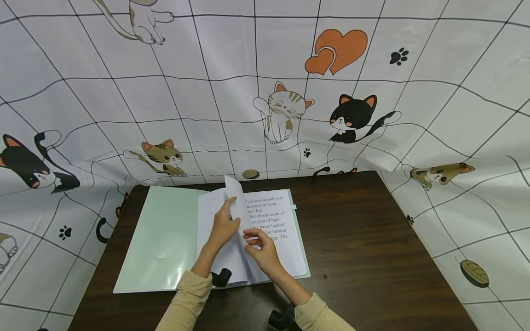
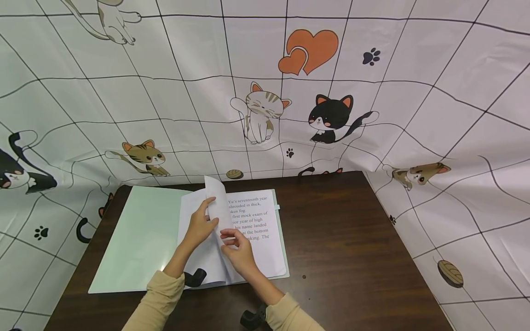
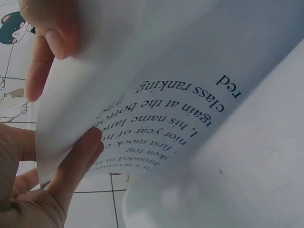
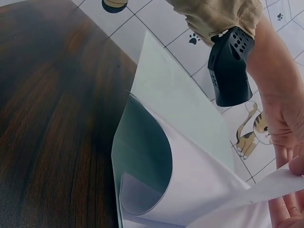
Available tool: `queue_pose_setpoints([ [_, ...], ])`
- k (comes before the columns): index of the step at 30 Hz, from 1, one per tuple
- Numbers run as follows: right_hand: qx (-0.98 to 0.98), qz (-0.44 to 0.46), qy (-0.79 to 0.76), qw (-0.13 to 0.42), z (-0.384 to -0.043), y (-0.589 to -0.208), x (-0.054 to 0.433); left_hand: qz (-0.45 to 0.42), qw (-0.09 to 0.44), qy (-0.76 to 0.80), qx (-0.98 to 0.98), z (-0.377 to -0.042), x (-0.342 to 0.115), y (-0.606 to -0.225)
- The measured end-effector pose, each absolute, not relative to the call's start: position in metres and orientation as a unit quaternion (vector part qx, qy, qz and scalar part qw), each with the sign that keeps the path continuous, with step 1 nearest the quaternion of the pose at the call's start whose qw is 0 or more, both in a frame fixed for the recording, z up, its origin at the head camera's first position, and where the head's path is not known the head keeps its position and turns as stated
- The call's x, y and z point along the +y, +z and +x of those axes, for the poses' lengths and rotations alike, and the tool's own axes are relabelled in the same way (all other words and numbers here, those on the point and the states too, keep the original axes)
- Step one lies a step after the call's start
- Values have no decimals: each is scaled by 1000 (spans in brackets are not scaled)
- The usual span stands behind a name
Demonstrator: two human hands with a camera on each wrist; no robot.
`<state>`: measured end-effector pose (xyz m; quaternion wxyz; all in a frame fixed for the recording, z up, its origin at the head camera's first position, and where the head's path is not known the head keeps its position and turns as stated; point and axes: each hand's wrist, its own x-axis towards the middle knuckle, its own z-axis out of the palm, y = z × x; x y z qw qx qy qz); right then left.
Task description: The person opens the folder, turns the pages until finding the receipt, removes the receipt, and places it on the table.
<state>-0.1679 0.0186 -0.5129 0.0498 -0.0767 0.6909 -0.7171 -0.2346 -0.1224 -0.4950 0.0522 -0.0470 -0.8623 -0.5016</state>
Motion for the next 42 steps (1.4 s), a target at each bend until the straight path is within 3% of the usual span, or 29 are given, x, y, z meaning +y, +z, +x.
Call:
queue_pose_setpoints([
  [6, 681, -75, -728, 41, -176, -536, 18, -32, 71, -484, -872, -237, -127, -501],
  [16, 680, -86, -727, 36, -177, -537, 18, -4, 53, -483, -874, -240, -148, -506],
  [25, 683, -146, -715, -6, -178, -536, 21, 7, 49, -449, -892, -241, -166, -508],
  [32, 681, -80, -728, 30, -185, -535, 28, 32, 37, -446, -894, -240, -183, -510],
  [42, 694, -55, -718, 9, -202, -542, 45, 56, 27, -444, -894, -240, -206, -518],
])
